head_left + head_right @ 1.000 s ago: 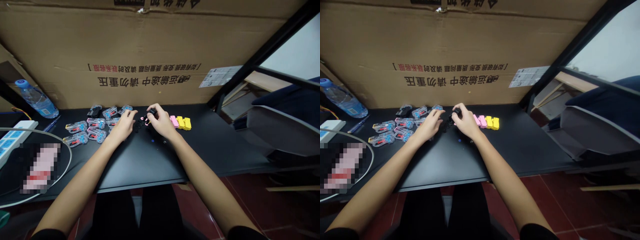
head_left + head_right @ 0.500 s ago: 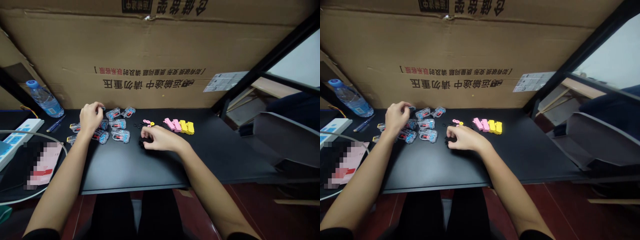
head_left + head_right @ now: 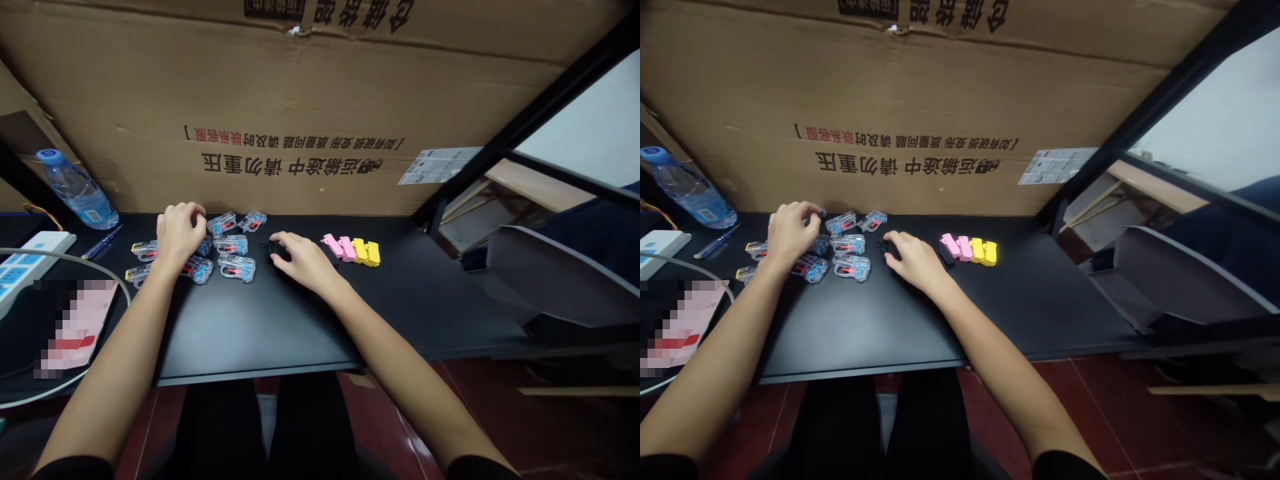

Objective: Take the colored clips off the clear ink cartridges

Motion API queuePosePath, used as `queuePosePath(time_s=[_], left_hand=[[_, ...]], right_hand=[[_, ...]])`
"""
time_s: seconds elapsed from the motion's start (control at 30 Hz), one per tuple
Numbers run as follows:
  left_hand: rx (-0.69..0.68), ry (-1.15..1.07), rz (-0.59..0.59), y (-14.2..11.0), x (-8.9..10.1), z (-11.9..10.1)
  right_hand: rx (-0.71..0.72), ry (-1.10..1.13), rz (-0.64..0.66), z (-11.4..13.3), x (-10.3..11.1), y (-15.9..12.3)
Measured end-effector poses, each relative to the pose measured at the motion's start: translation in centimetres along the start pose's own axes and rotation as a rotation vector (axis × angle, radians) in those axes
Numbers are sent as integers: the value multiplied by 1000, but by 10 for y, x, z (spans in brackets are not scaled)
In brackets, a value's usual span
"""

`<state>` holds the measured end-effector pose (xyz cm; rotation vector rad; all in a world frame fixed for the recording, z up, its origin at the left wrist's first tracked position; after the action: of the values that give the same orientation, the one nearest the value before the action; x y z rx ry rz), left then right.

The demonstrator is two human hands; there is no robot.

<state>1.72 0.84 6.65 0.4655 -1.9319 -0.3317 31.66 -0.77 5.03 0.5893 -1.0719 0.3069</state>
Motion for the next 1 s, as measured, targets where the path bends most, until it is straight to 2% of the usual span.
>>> queuePosePath(time_s=[0.07, 0.13, 0.27, 0.37, 0.63, 0.73, 0.83, 1.0], left_hand=[[37, 10, -1, 0, -1, 3], [72, 24, 21, -1, -3, 8], [120, 29, 103, 1, -8, 21], [127, -5, 117, 2, -11, 29], [143, -59, 126, 5, -15, 43], [131, -92, 99, 7, -17, 48], [115, -151, 44, 9, -19, 49], [89, -222, -60, 10, -13, 45]], right_hand=[[-31, 30, -61, -1, 9, -1], [-39, 0, -63, -3, 16, -3], [37, -95, 115, -3, 18, -7], [83, -121, 209, -2, 13, -8], [83, -24, 230, -16, 21, -6], [68, 23, 255, -25, 26, -6], [64, 83, 227, -29, 29, -6], [53, 190, 211, -32, 31, -7]])
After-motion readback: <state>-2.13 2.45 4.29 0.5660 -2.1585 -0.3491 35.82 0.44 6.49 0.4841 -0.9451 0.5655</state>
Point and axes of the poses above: each hand's wrist, its own y-axis towards the middle knuckle, its own x-axis out of the back of the hand, z = x × y, the point moved 1 cm from there along y, towards the middle knuckle, and after that the axes turned 5 degrees about -y, right-handed, at the moved point
